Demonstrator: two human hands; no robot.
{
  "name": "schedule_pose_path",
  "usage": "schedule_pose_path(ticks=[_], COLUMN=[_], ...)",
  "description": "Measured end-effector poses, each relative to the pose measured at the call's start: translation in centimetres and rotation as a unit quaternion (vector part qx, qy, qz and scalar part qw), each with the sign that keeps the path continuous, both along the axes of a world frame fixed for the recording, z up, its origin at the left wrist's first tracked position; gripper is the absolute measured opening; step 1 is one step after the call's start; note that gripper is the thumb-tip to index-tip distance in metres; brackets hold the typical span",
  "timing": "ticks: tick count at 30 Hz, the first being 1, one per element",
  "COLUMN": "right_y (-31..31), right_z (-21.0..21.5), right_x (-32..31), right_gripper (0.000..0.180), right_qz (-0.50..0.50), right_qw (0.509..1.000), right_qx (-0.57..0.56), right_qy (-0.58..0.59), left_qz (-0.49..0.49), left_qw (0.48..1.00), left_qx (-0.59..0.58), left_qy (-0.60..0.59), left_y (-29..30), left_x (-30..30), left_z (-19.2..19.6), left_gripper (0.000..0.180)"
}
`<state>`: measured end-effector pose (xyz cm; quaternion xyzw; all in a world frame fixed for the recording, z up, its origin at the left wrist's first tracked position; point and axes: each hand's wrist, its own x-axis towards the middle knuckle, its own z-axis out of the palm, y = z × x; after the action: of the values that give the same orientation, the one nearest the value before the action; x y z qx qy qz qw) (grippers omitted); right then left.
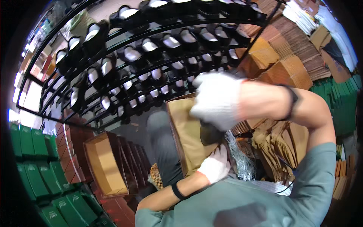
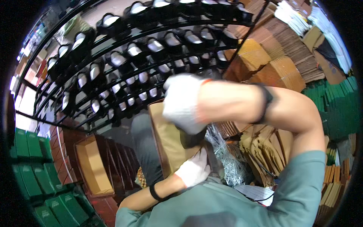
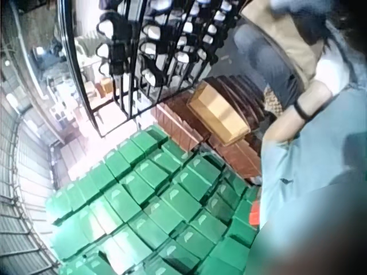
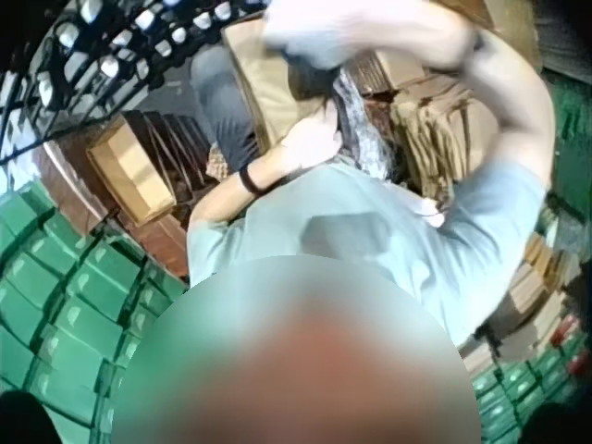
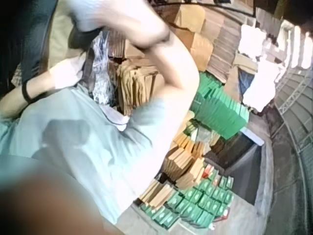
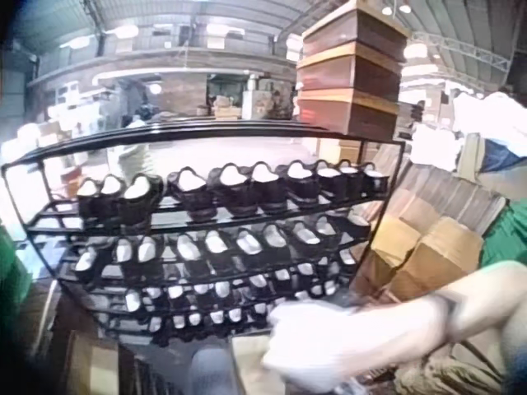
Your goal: Packing shoes into boxes and stacking them in a warehouse setting.
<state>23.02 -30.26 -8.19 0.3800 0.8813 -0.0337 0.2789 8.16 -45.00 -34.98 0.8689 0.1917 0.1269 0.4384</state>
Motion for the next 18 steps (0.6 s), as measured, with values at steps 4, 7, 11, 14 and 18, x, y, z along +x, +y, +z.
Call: schedule_pose_path(ticks=[4, 7, 11, 14, 18], right_y=[0.8, 0.3, -8.5, -24.2, -22.3], right_z=[-11.8, -12.5, -35.3, -50.0, -43.3], right_x=[0.0, 5.0, 18.5, 28.0, 25.8], right_gripper=[0.053, 0.047, 0.077, 0.059, 0.03], right_qz=[0.06, -0.13, -0.618, -0.69, -0.689], right_qw=[0.981, 0.738, 0.592, 0.683, 0.706], right_qx=[0.051, 0.323, 0.459, 0.238, 0.16], right_qy=[0.178, 0.577, 0.238, 0.004, 0.03], left_qz=[-0.009, 0.184, 0.148, 0.052, 0.127], left_qw=[0.997, 0.965, 0.969, 0.971, 0.96], left_qx=[-0.044, 0.068, 0.196, 0.227, 0.251], left_qy=[-0.063, -0.172, -0.025, 0.046, -0.006], left_y=[4.2, 9.8, 17.3, 17.3, 16.1], left_x=[-2.7, -3.6, -0.2, 2.8, 1.0], left_z=[6.9, 8.5, 2.3, 1.0, 4.1], left_gripper=[0.035, 0.031, 0.075, 0.076, 0.07])
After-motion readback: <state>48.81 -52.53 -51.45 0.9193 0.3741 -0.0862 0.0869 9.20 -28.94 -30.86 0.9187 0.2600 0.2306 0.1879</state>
